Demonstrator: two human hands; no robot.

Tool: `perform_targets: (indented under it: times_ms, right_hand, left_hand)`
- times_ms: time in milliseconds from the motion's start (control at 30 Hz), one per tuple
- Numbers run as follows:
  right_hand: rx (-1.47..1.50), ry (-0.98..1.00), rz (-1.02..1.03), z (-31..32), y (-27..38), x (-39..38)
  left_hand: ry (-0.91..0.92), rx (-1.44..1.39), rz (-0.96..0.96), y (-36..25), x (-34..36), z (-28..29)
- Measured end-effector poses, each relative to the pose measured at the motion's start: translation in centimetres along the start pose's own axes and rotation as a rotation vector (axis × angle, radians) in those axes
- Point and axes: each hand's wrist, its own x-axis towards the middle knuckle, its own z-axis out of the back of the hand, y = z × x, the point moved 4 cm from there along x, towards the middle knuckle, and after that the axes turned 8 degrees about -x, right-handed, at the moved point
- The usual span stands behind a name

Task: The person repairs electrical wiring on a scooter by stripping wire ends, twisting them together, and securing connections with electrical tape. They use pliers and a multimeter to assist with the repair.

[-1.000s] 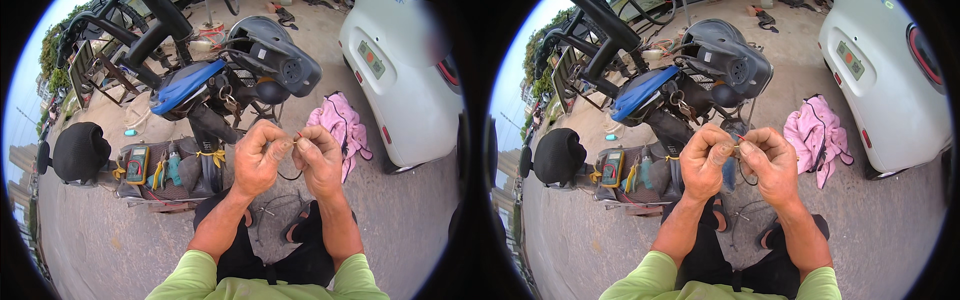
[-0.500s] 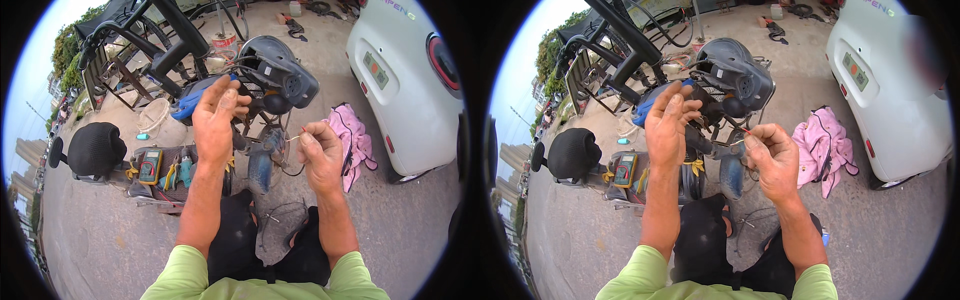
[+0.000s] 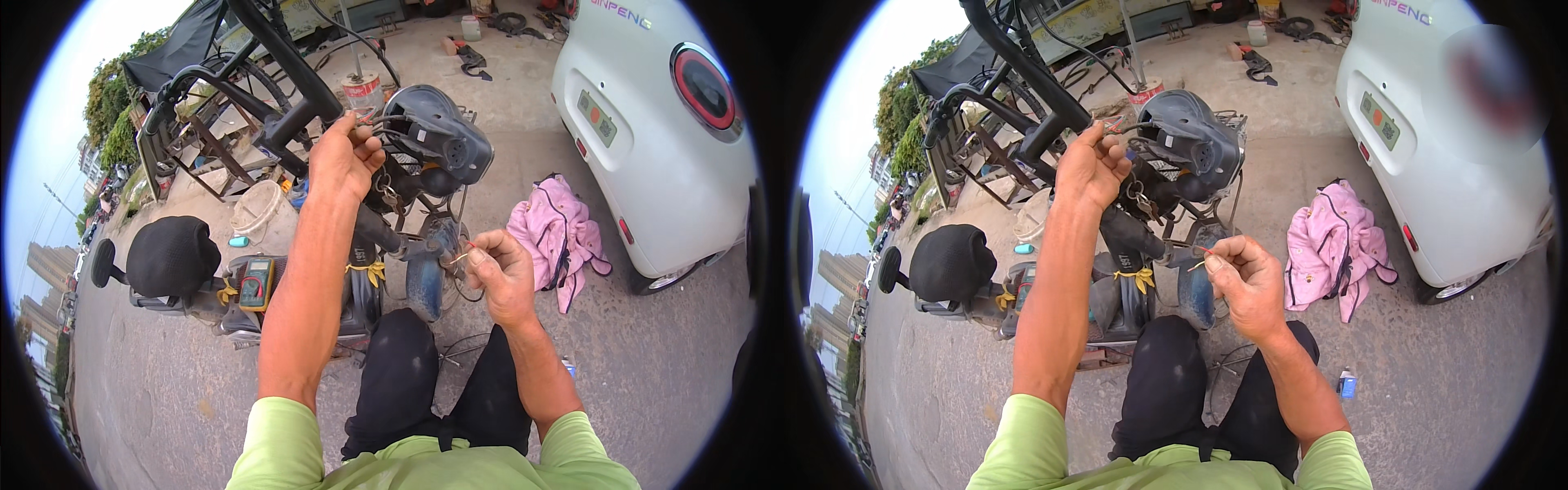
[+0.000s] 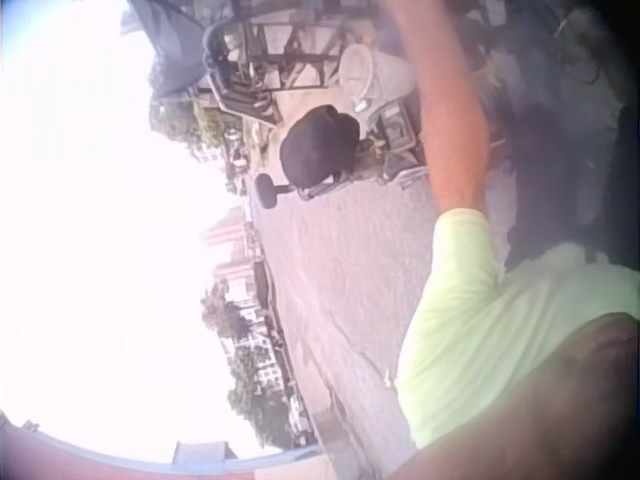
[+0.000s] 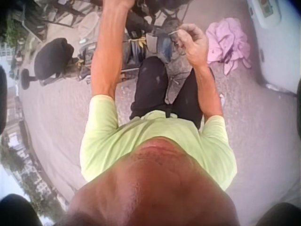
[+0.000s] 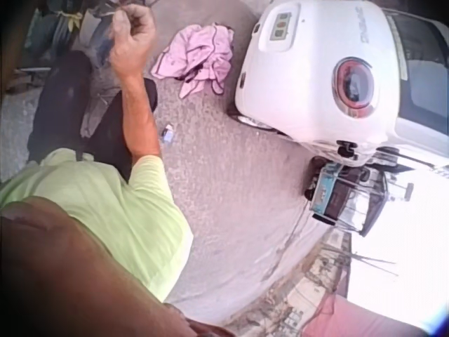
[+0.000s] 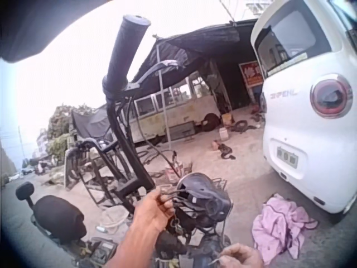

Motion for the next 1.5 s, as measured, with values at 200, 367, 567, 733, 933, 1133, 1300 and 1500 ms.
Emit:
perform_targets:
  times_ms: [200,367,567,733,933,1133,1300,1500]
  right_hand:
    - [-0.099,0.031,0.075,-0.2,3.4,0.8]
    - [-0.168,0.074,0.095,-1.7,4.9,2.4]
    - [-0.256,0.131,0.065,-4.1,5.2,5.7]
    - [-0.338,0.115,0.075,-6.2,5.1,7.6]
    - [-0.409,0.131,0.141,-6.5,5.5,9.6]
    - [-0.466,0.104,0.164,-6.8,6.1,10.8]
    - [-0.521,0.095,0.156,-6.9,6.7,11.1]
    - [-0.62,0.069,0.173,-7.3,7.4,11.1]
  left_hand:
    - [0.14,-0.081,0.146,-1.1,-1.0,0.9]
    - [0.238,-0.09,0.271,-2.3,-1.9,2.1]
    - [0.197,0.152,0.31,-3.6,-2.0,2.4]
    - [0.194,0.153,0.248,-3.4,-1.0,2.5]
    - [0.214,0.122,0.216,-3.2,-1.4,2.1]
    - [0.208,-0.049,0.109,-1.7,-1.1,2.1]
    - [0.246,-0.23,0.051,-0.3,-0.3,2.2]
    - [0.239,-0.266,0.023,-0.3,-0.2,2.2]
